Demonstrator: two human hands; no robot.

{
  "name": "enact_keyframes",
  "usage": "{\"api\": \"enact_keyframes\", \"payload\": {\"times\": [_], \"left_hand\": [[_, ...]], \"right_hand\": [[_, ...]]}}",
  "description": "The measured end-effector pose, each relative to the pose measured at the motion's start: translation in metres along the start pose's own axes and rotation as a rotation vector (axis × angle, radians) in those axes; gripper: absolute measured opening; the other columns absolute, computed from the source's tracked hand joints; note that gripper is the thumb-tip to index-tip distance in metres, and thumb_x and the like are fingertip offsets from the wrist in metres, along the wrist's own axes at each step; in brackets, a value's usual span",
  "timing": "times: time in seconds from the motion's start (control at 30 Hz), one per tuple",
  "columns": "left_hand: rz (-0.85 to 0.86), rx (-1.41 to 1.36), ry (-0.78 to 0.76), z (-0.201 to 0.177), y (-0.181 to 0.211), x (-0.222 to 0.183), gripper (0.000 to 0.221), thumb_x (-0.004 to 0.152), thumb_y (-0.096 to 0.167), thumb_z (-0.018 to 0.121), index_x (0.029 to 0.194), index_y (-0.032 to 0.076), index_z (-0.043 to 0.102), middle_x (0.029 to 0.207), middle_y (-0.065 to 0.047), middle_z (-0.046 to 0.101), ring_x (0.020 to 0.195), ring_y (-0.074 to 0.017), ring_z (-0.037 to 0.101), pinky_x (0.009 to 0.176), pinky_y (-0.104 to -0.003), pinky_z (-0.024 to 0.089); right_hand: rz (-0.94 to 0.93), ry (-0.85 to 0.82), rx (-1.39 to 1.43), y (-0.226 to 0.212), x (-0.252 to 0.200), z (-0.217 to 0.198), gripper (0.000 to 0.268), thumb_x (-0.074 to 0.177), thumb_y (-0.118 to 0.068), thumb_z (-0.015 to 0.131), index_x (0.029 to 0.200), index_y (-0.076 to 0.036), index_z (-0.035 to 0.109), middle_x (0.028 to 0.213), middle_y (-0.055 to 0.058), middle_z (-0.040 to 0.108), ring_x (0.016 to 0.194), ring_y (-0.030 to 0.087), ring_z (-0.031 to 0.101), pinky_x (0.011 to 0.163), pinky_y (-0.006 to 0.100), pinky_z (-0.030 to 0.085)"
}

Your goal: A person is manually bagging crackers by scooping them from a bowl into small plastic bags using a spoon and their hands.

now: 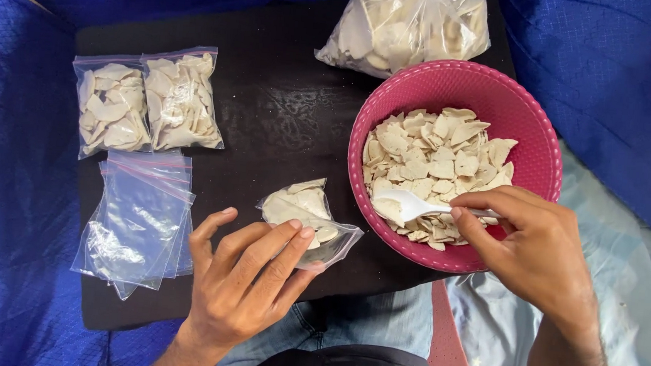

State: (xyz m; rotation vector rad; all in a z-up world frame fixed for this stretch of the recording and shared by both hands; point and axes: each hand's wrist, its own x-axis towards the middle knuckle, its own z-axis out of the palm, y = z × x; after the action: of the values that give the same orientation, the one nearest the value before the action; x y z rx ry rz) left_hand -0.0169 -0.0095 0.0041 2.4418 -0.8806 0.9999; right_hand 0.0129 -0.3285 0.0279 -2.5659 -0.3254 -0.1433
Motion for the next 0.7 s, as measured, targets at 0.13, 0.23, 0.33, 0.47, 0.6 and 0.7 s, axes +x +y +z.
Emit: {"api": "enact_keyframes", "payload": {"times": [0.13, 0.23, 0.33, 0.47, 0.6, 0.7], "left_hand": [[-0.012, -0.002, 0.004, 0.000, 0.000, -0.002, 0.023, 0.099, 0.030, 0.075, 0.110, 0.010, 0.075, 0.110, -0.001, 0.071, 0.087, -0.0176, 0.066, 0.099, -0.050, 0.044], [-0.022, -0.022, -0.008, -0.001, 0.002, -0.003, 0.022, 0.100, 0.028, 0.074, 0.114, 0.011, 0.075, 0.112, 0.000, 0.070, 0.090, -0.0168, 0.067, 0.098, -0.050, 0.046], [-0.021, -0.035, 0.012, 0.001, 0.004, -0.004, 0.025, 0.099, 0.027, 0.078, 0.116, 0.010, 0.074, 0.113, -0.001, 0.072, 0.089, -0.0167, 0.068, 0.099, -0.051, 0.046], [-0.014, -0.032, 0.032, 0.000, 0.007, -0.006, 0.023, 0.101, 0.028, 0.074, 0.115, 0.009, 0.074, 0.113, -0.002, 0.072, 0.090, -0.0162, 0.067, 0.098, -0.051, 0.047], [-0.036, -0.039, 0.051, -0.006, 0.006, -0.009, 0.023, 0.101, 0.027, 0.073, 0.115, 0.008, 0.074, 0.111, -0.002, 0.073, 0.090, -0.0166, 0.068, 0.098, -0.051, 0.047], [-0.035, -0.012, 0.078, -0.007, 0.003, -0.016, 0.022, 0.100, 0.027, 0.075, 0.114, 0.010, 0.075, 0.110, -0.002, 0.073, 0.089, -0.0164, 0.068, 0.098, -0.050, 0.047]], "right_hand": [[0.023, 0.037, -0.024, -0.023, -0.011, -0.018, 0.004, 0.093, -0.014, 0.075, 0.092, -0.013, 0.079, 0.092, -0.002, 0.078, 0.066, 0.008, 0.063, 0.066, 0.023, 0.046], [-0.020, 0.095, 0.015, -0.056, -0.022, -0.031, 0.004, 0.092, -0.008, 0.074, 0.092, -0.007, 0.078, 0.092, 0.005, 0.078, 0.080, 0.012, 0.070, 0.063, 0.023, 0.049], [-0.207, 0.066, 0.002, -0.080, -0.027, -0.025, 0.010, 0.084, -0.010, 0.077, 0.092, -0.004, 0.077, 0.090, 0.006, 0.079, 0.078, 0.017, 0.073, 0.082, 0.032, 0.057], [-0.431, 0.117, -0.313, -0.104, -0.025, 0.010, 0.006, 0.096, -0.013, 0.072, 0.101, -0.009, 0.073, 0.093, 0.005, 0.072, 0.072, 0.023, 0.062, 0.069, 0.035, 0.049], [-0.608, 0.153, -0.539, -0.132, -0.022, 0.039, 0.020, 0.104, -0.007, 0.051, 0.111, -0.001, 0.069, 0.099, 0.010, 0.066, 0.066, 0.023, 0.050, 0.061, 0.036, 0.042], [-0.646, 0.222, -0.621, -0.143, -0.016, 0.028, 0.018, 0.104, -0.005, 0.055, 0.105, -0.002, 0.072, 0.093, 0.007, 0.067, 0.063, 0.020, 0.050, 0.056, 0.033, 0.041]]}}
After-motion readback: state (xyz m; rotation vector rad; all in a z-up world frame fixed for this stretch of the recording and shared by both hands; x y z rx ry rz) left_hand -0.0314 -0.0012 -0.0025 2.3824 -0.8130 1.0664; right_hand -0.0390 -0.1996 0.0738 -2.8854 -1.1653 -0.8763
